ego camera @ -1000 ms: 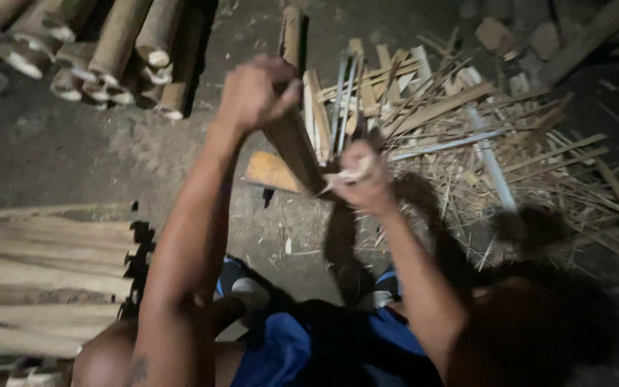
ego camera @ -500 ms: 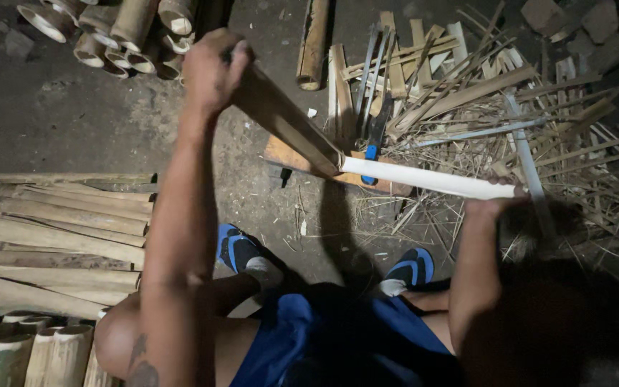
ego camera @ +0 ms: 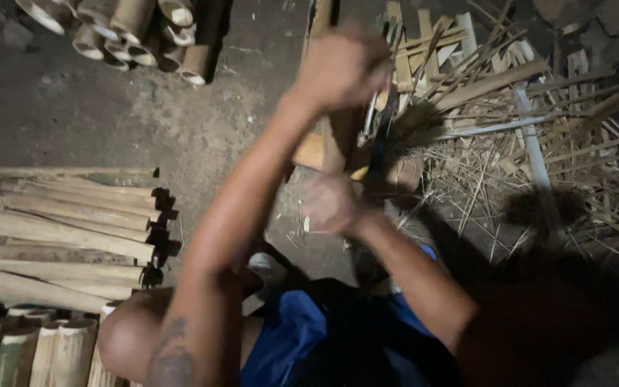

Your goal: The person sits on the floor and uses a knife to split bamboo pieces into smaller strips. They repeatedly position bamboo segments on a wooden block, cut them, and set the resulting strips aside.

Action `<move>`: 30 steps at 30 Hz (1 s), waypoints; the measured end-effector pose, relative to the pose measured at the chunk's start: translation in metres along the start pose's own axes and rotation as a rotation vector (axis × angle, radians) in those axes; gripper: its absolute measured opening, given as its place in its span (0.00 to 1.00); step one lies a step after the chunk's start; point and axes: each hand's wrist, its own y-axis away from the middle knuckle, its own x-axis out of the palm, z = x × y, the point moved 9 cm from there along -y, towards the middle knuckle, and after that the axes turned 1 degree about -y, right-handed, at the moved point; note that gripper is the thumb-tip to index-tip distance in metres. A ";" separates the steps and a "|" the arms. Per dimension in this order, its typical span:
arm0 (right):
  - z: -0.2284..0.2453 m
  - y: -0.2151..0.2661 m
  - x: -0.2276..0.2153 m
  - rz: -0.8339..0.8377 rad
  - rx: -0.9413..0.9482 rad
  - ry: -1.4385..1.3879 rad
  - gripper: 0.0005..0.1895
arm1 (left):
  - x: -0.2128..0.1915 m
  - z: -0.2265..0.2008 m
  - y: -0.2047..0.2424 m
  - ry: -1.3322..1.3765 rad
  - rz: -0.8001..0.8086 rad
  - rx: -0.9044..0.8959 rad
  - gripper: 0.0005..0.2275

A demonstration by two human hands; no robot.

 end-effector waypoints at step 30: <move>0.034 0.038 -0.251 -0.652 -0.235 -0.395 0.08 | -0.032 0.231 0.160 -0.130 -0.482 -0.350 0.06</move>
